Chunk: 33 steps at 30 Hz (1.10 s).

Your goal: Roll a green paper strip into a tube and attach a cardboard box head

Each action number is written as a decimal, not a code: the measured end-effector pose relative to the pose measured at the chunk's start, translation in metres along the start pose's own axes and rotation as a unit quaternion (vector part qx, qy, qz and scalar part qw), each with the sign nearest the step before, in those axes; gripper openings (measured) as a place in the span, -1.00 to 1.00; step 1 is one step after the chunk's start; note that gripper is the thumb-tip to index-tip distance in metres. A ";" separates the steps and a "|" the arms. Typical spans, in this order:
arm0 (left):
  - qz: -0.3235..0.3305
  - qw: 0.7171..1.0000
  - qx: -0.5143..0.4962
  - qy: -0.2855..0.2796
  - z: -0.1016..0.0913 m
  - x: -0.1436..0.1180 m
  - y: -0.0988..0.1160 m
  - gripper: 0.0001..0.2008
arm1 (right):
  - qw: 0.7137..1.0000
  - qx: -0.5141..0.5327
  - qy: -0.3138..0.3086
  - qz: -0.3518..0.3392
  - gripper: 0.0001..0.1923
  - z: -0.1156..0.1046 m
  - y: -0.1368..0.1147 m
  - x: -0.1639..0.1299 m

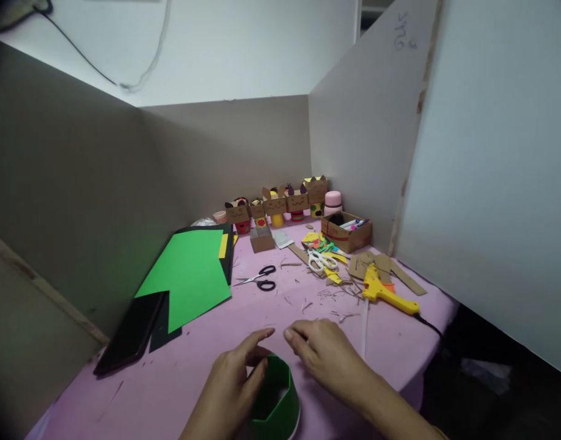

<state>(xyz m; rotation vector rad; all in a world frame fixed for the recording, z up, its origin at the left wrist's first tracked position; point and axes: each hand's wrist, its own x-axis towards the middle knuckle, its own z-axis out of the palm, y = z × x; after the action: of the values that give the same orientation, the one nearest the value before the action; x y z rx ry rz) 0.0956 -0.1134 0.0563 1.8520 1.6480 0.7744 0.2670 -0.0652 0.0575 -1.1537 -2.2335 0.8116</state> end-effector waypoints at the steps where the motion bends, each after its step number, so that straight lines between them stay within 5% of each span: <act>1: -0.003 1.000 0.004 0.002 0.000 0.001 0.000 -0.57 | 1.000 0.022 0.001 0.005 -0.58 0.002 0.006 -0.003; 7: -0.004 1.000 0.022 0.003 0.004 0.004 0.002 -0.52 | 0.976 0.217 -0.007 0.028 -0.58 0.027 0.024 -0.023; 13: 0.027 0.997 0.069 -0.003 0.005 0.004 0.008 -0.52 | 0.970 0.243 -0.001 0.000 -0.58 0.027 0.016 -0.024; 19: -0.037 0.983 -0.155 0.094 0.000 -0.001 0.011 -0.69 | 0.914 0.397 0.054 0.070 -0.64 0.035 0.034 -0.029; 27: -0.113 0.863 -0.459 0.179 0.018 -0.007 -0.006 -0.59 | 0.815 0.571 0.036 0.087 -0.62 0.050 0.024 -0.033; 33: -0.123 0.874 -0.450 0.135 0.032 -0.017 -0.012 -0.60 | 0.829 0.546 0.041 0.114 -0.82 0.047 0.015 -0.034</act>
<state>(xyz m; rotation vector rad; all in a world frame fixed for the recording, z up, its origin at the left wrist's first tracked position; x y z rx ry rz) 0.1089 -0.1292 0.0249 0.8853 1.2726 1.4177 0.2621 -0.0998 0.0086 -0.7997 -1.1416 1.7533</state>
